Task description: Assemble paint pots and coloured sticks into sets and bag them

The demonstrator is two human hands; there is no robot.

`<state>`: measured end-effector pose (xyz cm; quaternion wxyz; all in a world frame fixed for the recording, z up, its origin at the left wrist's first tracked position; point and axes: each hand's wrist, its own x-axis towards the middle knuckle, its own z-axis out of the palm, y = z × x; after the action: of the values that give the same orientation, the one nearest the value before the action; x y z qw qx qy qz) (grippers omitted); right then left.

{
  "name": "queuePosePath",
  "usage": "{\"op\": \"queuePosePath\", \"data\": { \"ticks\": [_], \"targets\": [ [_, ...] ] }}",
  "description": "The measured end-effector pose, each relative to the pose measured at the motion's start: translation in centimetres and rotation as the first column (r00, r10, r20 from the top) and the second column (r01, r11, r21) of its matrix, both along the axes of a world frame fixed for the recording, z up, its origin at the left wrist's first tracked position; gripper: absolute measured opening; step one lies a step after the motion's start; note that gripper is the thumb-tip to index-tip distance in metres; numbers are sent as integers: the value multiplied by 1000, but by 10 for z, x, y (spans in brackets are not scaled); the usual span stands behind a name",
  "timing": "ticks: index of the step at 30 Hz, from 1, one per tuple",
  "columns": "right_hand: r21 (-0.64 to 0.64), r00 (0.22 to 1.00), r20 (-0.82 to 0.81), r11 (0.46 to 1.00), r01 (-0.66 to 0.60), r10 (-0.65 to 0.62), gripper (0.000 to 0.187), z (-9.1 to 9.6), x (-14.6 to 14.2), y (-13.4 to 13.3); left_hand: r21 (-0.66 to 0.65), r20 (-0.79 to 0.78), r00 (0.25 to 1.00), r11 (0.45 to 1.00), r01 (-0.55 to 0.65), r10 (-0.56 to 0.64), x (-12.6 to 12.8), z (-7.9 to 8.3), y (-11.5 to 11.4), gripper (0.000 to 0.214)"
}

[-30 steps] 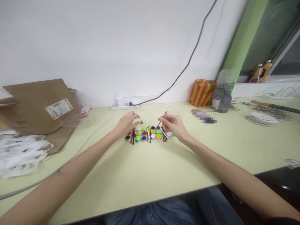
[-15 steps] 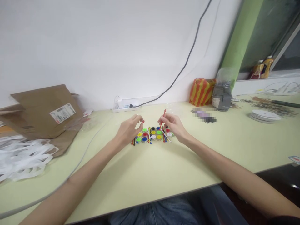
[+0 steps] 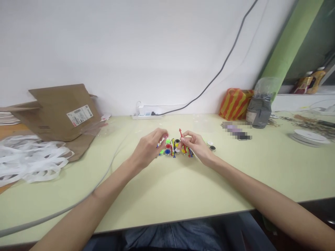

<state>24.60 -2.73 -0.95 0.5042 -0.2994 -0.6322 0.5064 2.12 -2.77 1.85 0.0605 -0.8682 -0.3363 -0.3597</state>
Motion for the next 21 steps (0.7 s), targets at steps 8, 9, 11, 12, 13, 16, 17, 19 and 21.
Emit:
{"op": "queuePosePath", "data": {
  "ticks": [8, 9, 11, 12, 13, 16, 17, 19, 21],
  "targets": [
    [-6, 1000, 23, 1000, -22, 22, 38, -2, -1, 1, -1, -13, 995, 995, -102, 102, -11, -9, 17, 6],
    [-11, 1000, 19, 1000, -23, 23, 37, -2, -1, 1, -8, -12, 993, 993, -119, 119, -13, -10, 19, 7],
    [-17, 1000, 12, 1000, -22, 22, 38, -2, 0, 2, -23, -28, 992, 992, -127, 126, -17, -11, 24, 9],
    [-19, 1000, 10, 1000, -19, 20, 38, -3, 0, 2, -32, -54, 992, 993, -113, 111, -18, -11, 26, 10],
    [-22, 1000, 10, 1000, -15, 15, 39, -3, 1, 3, -43, -90, 992, 995, -90, 86, -19, -12, 27, 11],
    [-27, 1000, 21, 1000, -4, 4, 40, -4, 2, 3, -90, -188, 982, 996, -30, 13, -20, -14, 30, 18],
    [-25, 1000, 26, 1000, -1, 2, 41, -3, 2, 4, -104, -200, 980, 994, -27, 5, -20, -15, 30, 20],
    [-22, 999, 33, 1000, 2, -1, 41, -3, 2, 3, -128, -206, 978, 991, -39, 12, -19, -16, 31, 24],
    [-24, 999, 36, 1000, 5, -4, 41, -2, 1, 3, -154, -210, 978, 987, -48, 15, -18, -18, 32, 26]
  ]
}}
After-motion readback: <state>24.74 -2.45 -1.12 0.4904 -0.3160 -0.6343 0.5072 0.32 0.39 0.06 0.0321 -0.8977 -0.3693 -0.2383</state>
